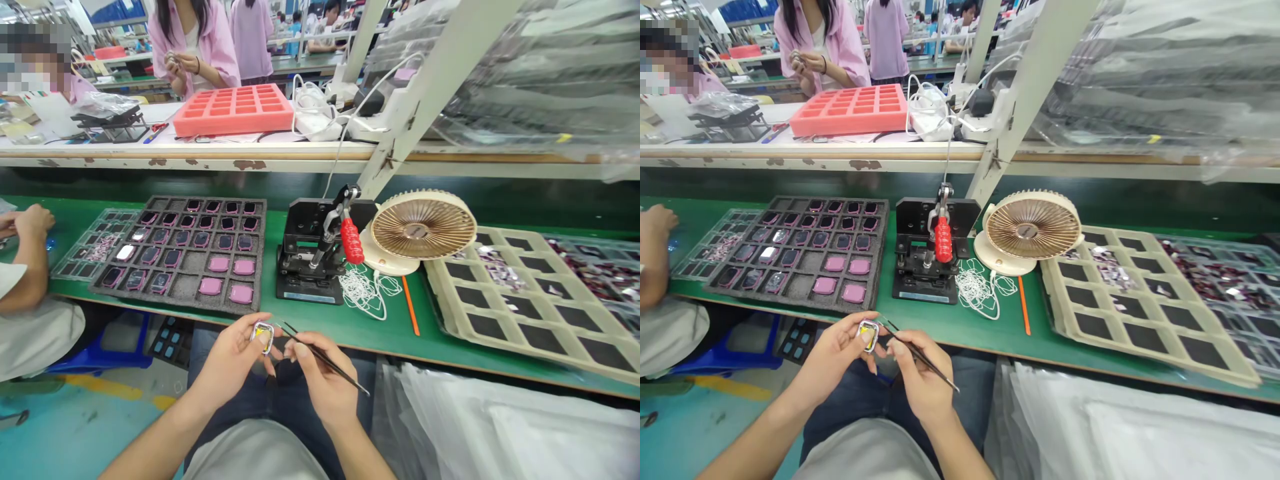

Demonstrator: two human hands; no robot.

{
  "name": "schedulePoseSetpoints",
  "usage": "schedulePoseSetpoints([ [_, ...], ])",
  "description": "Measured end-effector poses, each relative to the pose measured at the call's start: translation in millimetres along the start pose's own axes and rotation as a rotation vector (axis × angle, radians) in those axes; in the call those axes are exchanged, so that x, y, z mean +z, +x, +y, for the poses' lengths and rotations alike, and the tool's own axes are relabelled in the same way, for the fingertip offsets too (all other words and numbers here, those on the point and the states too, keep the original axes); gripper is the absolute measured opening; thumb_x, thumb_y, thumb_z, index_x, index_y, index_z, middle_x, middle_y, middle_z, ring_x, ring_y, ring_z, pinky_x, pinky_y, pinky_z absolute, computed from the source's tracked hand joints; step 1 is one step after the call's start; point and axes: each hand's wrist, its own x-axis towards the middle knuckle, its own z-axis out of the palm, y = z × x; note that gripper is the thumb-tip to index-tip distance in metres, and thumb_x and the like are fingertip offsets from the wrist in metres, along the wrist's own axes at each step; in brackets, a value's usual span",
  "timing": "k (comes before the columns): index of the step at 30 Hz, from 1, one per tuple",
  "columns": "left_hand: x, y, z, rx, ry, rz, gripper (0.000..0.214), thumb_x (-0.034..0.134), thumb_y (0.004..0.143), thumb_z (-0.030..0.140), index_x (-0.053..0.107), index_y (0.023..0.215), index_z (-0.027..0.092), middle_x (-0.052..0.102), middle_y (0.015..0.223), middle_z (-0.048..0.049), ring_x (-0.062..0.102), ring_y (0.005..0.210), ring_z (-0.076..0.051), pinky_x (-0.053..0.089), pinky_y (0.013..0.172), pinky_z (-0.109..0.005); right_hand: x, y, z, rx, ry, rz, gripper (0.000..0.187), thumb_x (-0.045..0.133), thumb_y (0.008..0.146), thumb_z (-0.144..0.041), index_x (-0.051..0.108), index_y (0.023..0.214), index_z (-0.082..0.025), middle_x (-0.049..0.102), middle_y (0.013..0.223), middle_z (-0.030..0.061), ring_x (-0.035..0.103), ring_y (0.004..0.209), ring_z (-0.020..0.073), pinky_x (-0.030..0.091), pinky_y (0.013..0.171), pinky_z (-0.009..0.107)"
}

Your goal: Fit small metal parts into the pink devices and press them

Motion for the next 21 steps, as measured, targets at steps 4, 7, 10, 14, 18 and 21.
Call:
schedulePoseSetpoints([
  [4,1.3,-0.5,2.6,-0.018,0.053,-0.007,0.055,0.084,0.086,0.049,0.069,0.127,0.015,0.078,0.101,-0.0113,0.072,0.069,-0.018,0.063,0.061,-0.032,-4.7,4.5,-0.5,-0.146,-0.065,-0.144,0.025,0.077,0.093,-0.016,0.085,0.109,-0.033,0.08,0.108,0.0065,0.079,0.092,0.0223,0.068,0.08,0.036],
  [7,1.1,-1.2,2.2,-0.016,0.103,0.017,0.058,0.083,0.085,0.053,0.069,0.127,0.016,0.076,0.094,-0.0067,0.07,0.063,-0.015,0.063,0.063,-0.032,-3.9,4.8,-1.2,-0.21,-0.085,-0.224,0.04,0.075,0.093,-0.01,0.081,0.122,-0.037,0.076,0.131,0.0065,0.076,0.115,0.0276,0.065,0.099,0.048],
  [10,0.8,-2.2,1.3,-0.005,0.134,0.058,0.06,0.082,0.085,0.055,0.069,0.129,0.016,0.077,0.093,-0.0055,0.071,0.064,-0.016,0.064,0.067,-0.032,-0.9,2.5,1.1,-0.284,-0.133,-0.253,0.055,0.072,0.093,-0.002,0.075,0.135,-0.037,0.078,0.129,0.0052,0.072,0.124,0.03,0.059,0.11,0.057],
  [14,1.9,-4.8,1.0,-0.016,0.155,0.058,0.059,0.081,0.086,0.051,0.07,0.131,0.016,0.08,0.098,-0.0079,0.073,0.07,-0.018,0.064,0.071,-0.032,1.6,-0.7,7.9,-0.357,-0.162,-0.276,0.059,0.069,0.092,0.003,0.072,0.139,-0.033,0.076,0.132,0.0046,0.071,0.127,0.0301,0.054,0.116,0.061],
  [18,1.9,-7.2,0.7,-0.02,0.163,0.057,0.058,0.078,0.089,0.049,0.067,0.134,0.013,0.081,0.099,-0.009,0.074,0.069,-0.018,0.064,0.074,-0.033,1.5,-2.3,11.8,-0.384,-0.178,-0.28,0.057,0.068,0.092,0.005,0.072,0.138,-0.028,0.075,0.135,0.0062,0.069,0.13,0.0299,0.059,0.113,0.054],
  [21,0.9,-8.2,0.2,-0.013,0.191,0.055,0.056,0.076,0.091,0.047,0.068,0.135,0.014,0.081,0.102,-0.0099,0.075,0.07,-0.018,0.064,0.075,-0.034,0.6,-2.3,11.3,-0.377,-0.182,-0.288,0.058,0.068,0.092,0.006,0.072,0.138,-0.028,0.075,0.134,0.0062,0.069,0.131,0.0299,0.059,0.113,0.053],
])
